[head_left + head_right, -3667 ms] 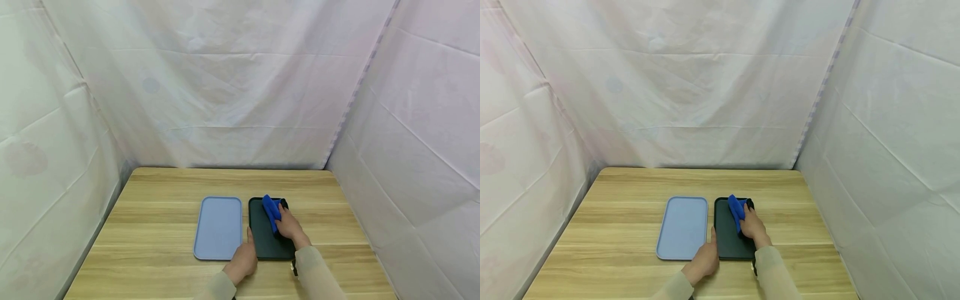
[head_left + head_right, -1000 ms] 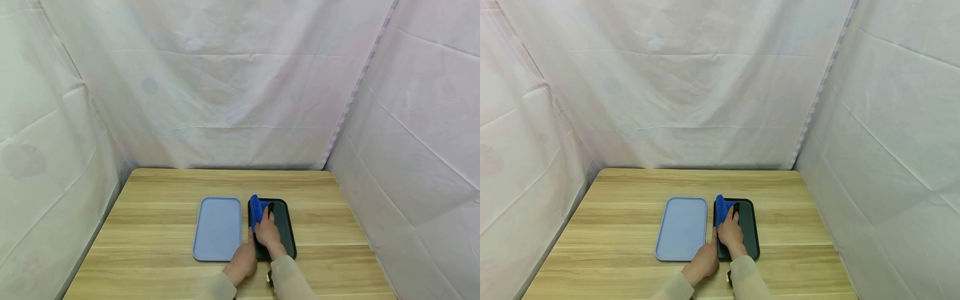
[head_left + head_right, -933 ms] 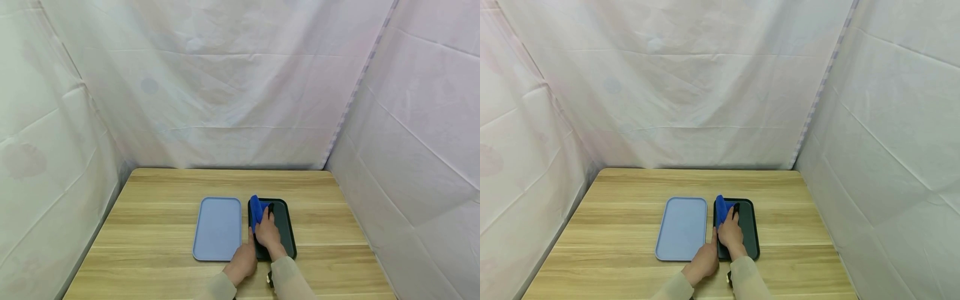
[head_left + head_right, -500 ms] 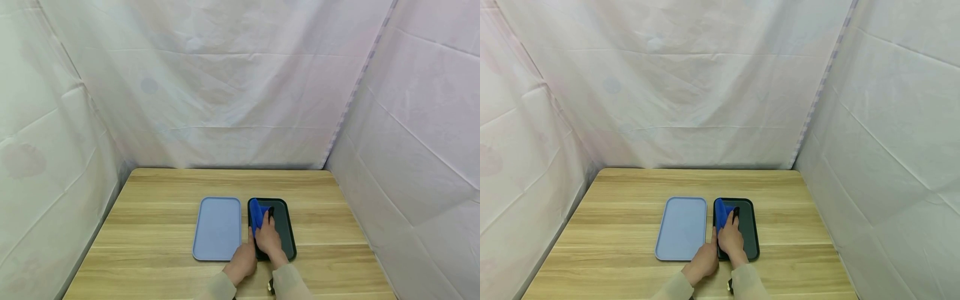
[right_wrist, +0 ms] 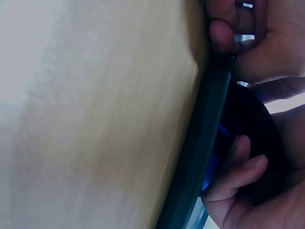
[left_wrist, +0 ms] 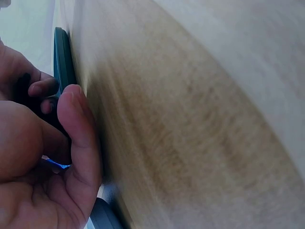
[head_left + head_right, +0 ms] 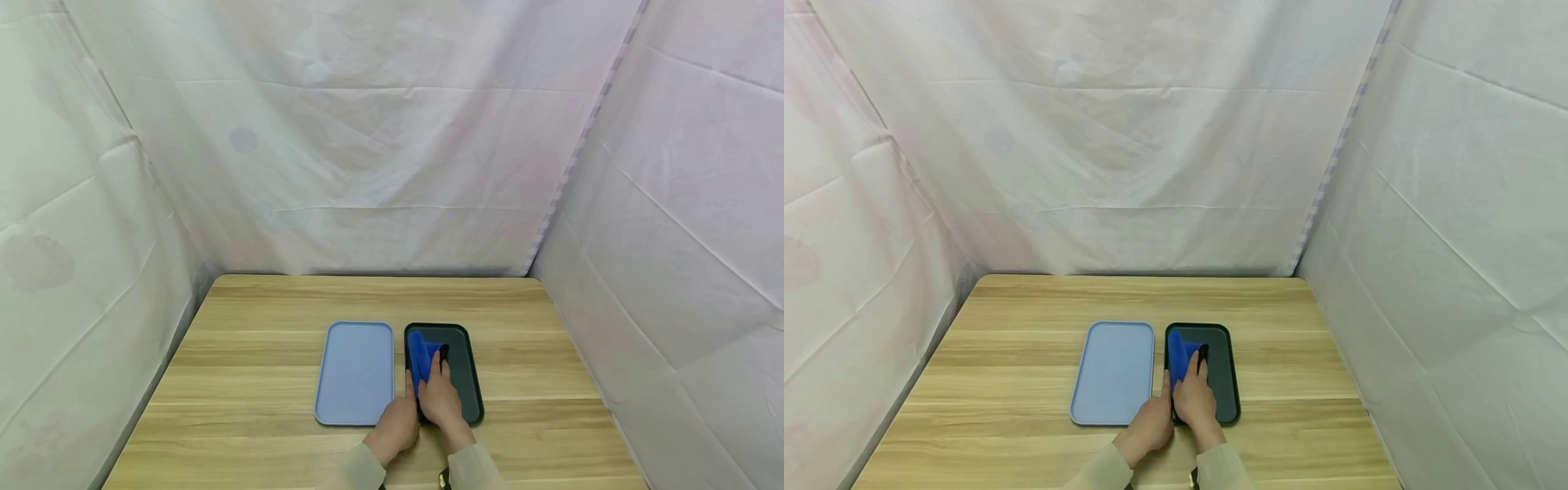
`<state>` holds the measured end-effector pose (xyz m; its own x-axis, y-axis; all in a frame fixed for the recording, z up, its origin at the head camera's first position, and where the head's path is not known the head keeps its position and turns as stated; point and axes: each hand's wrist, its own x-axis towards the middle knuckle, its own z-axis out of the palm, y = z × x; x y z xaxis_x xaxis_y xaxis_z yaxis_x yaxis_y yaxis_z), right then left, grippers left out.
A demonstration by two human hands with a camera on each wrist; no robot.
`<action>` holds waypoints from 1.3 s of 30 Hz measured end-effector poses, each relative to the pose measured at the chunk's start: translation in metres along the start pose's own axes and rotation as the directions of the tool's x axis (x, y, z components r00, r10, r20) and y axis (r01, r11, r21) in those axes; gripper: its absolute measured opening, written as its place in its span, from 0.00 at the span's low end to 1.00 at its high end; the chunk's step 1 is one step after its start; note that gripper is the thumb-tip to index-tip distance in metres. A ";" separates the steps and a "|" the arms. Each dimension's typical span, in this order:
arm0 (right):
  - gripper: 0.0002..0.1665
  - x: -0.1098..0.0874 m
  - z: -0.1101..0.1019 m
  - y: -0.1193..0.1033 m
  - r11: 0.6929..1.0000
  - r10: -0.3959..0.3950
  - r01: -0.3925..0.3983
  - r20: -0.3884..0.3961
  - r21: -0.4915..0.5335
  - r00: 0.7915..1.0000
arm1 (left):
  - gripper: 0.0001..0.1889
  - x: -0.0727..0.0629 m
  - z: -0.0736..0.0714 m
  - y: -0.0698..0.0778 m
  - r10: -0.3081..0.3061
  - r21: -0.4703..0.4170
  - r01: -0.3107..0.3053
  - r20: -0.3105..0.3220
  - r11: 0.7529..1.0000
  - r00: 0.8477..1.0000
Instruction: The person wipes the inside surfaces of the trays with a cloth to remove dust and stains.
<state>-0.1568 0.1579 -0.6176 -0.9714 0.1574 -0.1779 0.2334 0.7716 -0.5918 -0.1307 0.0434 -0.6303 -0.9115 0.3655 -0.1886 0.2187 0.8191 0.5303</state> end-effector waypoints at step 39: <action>0.44 -0.014 -0.007 0.020 0.997 -0.079 0.079 0.042 -0.002 0.996 | 0.44 -0.002 0.000 0.001 -0.002 -0.018 0.001 -0.018 1.000 1.000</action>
<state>-0.1392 0.1750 -0.6214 -0.9840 0.0698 -0.1638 0.1558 0.7827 -0.6026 -0.1285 0.0434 -0.6288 -0.9180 0.3561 -0.1747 0.2113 0.8117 0.5445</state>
